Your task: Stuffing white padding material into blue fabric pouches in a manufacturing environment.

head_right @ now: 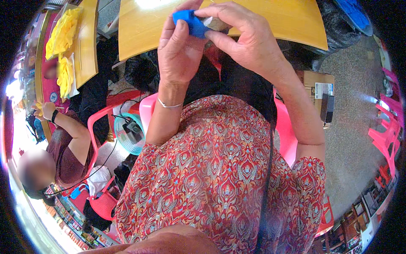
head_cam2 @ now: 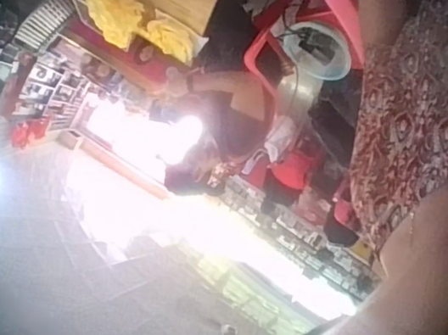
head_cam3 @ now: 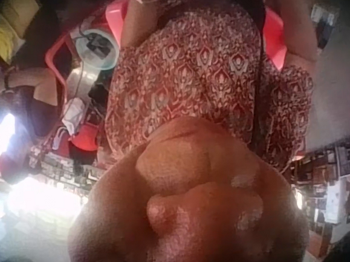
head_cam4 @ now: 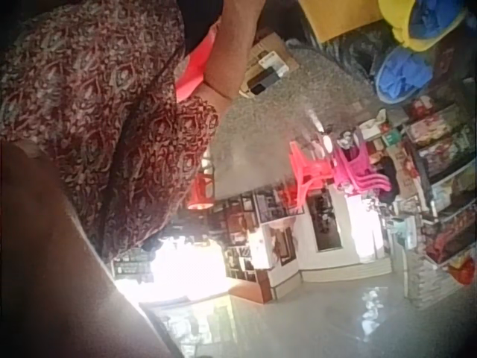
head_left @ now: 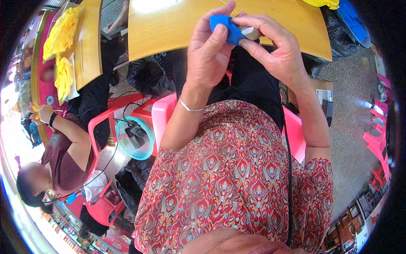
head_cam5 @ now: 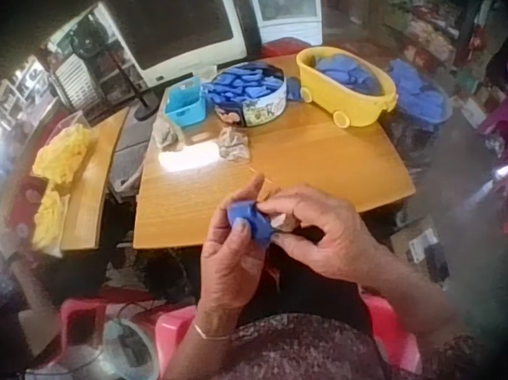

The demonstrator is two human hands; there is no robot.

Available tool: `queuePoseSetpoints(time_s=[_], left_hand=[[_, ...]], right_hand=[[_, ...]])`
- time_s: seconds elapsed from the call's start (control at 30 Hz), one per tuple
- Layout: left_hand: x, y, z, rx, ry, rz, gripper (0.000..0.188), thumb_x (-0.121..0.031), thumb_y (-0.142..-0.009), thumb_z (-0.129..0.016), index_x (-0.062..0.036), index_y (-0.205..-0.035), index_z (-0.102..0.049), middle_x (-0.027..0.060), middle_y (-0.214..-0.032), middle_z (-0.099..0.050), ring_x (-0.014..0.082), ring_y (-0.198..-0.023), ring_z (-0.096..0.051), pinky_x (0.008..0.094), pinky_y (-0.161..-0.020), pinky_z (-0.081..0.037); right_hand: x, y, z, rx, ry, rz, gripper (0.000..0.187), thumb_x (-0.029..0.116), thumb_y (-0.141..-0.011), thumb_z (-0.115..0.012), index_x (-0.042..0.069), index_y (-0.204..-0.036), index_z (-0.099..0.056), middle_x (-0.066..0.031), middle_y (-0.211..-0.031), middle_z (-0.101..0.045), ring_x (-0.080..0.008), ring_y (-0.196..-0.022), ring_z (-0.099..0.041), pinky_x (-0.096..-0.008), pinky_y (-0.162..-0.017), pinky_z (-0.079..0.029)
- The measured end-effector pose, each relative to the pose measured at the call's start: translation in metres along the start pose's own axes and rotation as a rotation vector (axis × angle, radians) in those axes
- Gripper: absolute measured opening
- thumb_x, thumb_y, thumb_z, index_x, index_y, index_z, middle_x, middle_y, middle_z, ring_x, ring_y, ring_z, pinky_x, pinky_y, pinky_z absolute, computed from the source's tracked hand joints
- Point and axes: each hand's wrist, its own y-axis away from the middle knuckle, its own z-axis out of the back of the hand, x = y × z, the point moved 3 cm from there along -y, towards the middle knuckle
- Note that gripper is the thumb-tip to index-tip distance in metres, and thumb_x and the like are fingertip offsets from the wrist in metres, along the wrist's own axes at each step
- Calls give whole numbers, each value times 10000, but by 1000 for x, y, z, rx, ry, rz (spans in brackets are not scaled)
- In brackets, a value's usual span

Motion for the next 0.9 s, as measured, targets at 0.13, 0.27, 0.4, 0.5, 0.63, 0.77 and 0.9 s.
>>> queuePoseSetpoints(time_s=[0.13,0.27,0.4,0.5,0.63,0.77,0.9], left_hand=[[5,-2,20,12,47,-87,273,-175,-976,-511,-32,-1207,-536,166,-1379,-480,299,-1313,-408,472,-1076,-357],[9,-4,11,14,318,-153,199,-185,-974,-510,-66,-1116,-584,136,-1397,-477,306,-1341,-374,495,-1111,-293],[7,-2,6,67,326,-170,200,-220,-969,-521,-95,-1096,-610,86,-1412,-473,302,-1355,-353,506,-1130,-247],[8,0,2,105,408,-150,204,-245,-965,-526,-109,-1070,-635,54,-1425,-464,296,-1362,-342,506,-1133,-240],[11,4,6,14,478,-85,224,-256,-960,-535,-126,-1099,-652,58,-1429,-459,308,-1362,-337,505,-1141,-227],[11,0,7,24,488,-89,238,-228,-949,-555,-116,-1135,-652,63,-1422,-466,328,-1356,-339,502,-1149,-214],[8,1,6,17,512,-75,231,-215,-942,-563,-110,-1125,-658,63,-1427,-460,332,-1369,-311,500,-1163,-176]], right_hand=[[11,-4,-3,9,83,20,354,-23,-797,-686,64,-1137,-641,-75,-1106,-647,-210,-1024,-628,-283,-859,-487],[12,-3,-6,26,169,65,330,-10,-769,-713,56,-1085,-645,-93,-1078,-648,-248,-1009,-634,-304,-840,-500],[17,-4,-3,15,186,115,301,19,-759,-742,47,-1042,-643,-98,-1060,-650,-235,-991,-637,-304,-824,-506],[16,-2,-4,-22,141,88,279,45,-753,-760,40,-1004,-640,-104,-1051,-650,-229,-972,-639,-302,-823,-506],[27,-5,-4,-112,151,96,274,54,-765,-755,45,-1023,-664,-90,-1037,-650,-217,-954,-640,-299,-811,-510],[23,-3,-6,-47,223,120,281,56,-774,-747,62,-1047,-685,-71,-1019,-646,-197,-937,-639,-286,-775,-520],[22,-1,-5,-13,198,104,276,57,-775,-745,69,-1045,-686,-67,-1017,-634,-188,-921,-636,-277,-754,-523]])
